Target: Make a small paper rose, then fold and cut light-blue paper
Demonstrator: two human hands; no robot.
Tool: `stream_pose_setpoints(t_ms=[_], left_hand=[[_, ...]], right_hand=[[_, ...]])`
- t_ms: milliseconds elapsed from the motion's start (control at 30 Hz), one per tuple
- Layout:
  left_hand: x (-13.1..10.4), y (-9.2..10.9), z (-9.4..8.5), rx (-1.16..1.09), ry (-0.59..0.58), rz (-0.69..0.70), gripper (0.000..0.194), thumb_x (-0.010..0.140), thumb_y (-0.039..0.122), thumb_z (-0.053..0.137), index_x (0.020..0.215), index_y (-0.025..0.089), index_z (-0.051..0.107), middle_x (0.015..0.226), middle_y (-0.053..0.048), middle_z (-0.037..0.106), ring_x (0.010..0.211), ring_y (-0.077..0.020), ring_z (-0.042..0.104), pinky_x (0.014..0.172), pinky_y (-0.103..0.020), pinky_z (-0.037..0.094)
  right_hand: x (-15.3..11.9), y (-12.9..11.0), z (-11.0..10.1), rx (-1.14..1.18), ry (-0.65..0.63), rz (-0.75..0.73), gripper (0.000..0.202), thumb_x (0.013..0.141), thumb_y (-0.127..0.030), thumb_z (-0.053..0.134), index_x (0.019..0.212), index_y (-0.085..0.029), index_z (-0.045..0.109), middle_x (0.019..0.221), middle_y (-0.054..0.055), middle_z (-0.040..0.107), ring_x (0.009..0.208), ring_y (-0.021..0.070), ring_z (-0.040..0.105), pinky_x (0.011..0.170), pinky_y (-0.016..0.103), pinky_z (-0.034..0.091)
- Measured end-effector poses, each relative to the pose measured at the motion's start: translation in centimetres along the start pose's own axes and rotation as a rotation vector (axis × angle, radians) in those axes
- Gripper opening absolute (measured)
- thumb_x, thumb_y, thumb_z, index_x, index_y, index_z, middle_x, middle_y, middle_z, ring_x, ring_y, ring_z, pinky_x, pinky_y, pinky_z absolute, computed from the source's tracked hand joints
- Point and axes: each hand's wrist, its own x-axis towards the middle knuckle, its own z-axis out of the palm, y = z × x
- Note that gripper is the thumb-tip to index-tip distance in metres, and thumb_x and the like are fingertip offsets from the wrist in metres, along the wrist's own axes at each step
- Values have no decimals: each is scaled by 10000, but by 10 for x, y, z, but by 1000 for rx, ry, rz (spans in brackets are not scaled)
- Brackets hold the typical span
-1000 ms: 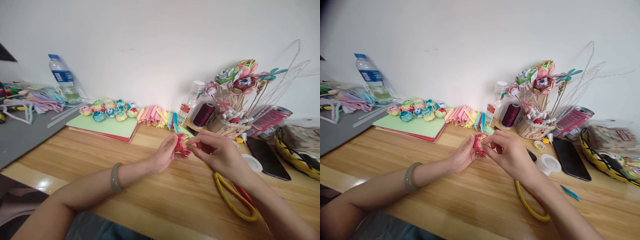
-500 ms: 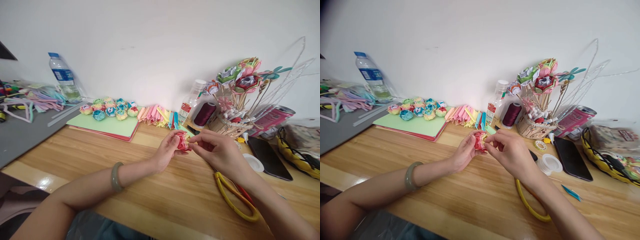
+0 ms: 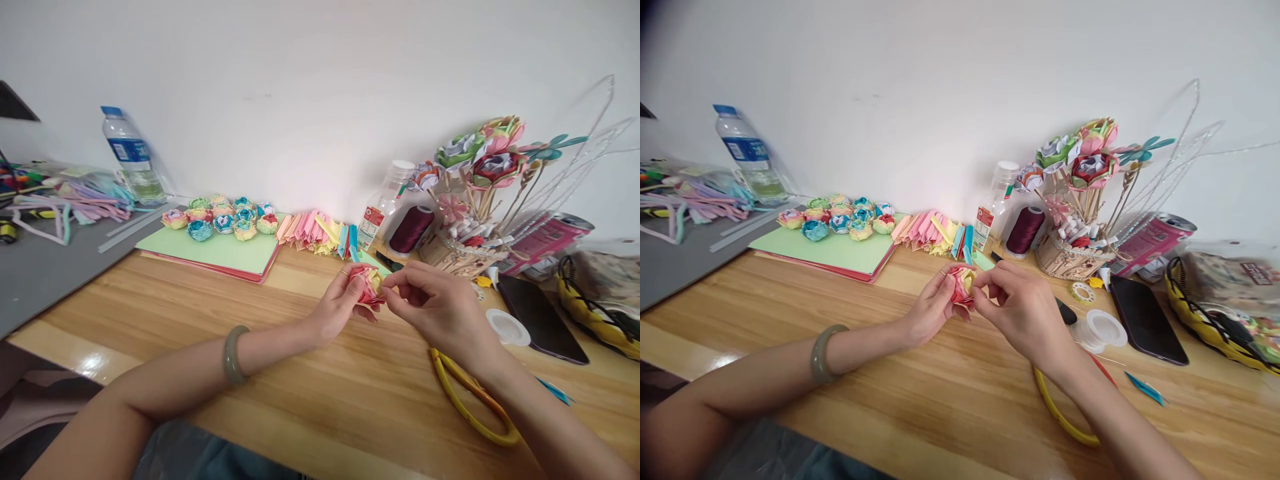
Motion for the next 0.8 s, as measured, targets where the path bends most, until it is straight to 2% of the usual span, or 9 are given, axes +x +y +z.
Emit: stream_pose_setpoints(t_ms=[100, 167, 367, 533, 600, 800], left_hand=[[0, -2, -1, 28, -11, 12, 518, 709, 611, 580, 1024, 212, 479, 800, 9, 593, 636, -95, 582, 521, -203, 492], [-1, -3, -2, 59, -22, 16, 529, 716, 628, 553, 1032, 213, 470, 773, 10, 583, 642, -100, 579, 521, -205, 499], [-2, 0, -2, 138, -5, 40, 493, 734, 601, 553, 1027, 212, 475, 754, 17, 534, 651, -92, 563, 523, -187, 498], [-2, 2, 0, 186, 24, 36, 526, 720, 625, 543, 1032, 213, 446, 748, 19, 519, 628, -86, 539, 521, -192, 496], [-2, 2, 0, 212, 31, 43, 515, 733, 621, 532, 1035, 214, 439, 752, 22, 502, 635, -85, 531, 528, -193, 496], [-1, 1, -3, 316, 37, 117, 464, 780, 585, 499, 1049, 213, 435, 841, 9, 455, 662, -76, 489, 539, -192, 503]], right_hand=[[-2, -1, 1, -42, 28, -89, 127, 806, -181, 530, 731, -172, 632, 611, -4, 506, 496, 79, 423, 461, 226, 343], [-3, -1, 1, -31, 15, -96, 121, 806, -186, 539, 740, -168, 638, 620, -2, 513, 496, 76, 425, 464, 225, 347], [1, 2, -5, 178, -210, 35, 177, 840, -231, 518, 760, -193, 672, 655, 4, 590, 537, 85, 484, 468, 208, 366], [1, 3, -3, 115, -151, -34, 167, 831, -218, 531, 806, -188, 693, 649, 5, 584, 502, 75, 446, 457, 208, 344], [1, 4, -1, 119, -157, -19, 168, 828, -224, 532, 797, -189, 693, 644, 2, 580, 502, 75, 443, 462, 209, 343], [3, 11, -2, 318, -383, 154, 235, 856, -322, 498, 805, -186, 682, 776, 34, 658, 678, 126, 557, 605, 237, 422]])
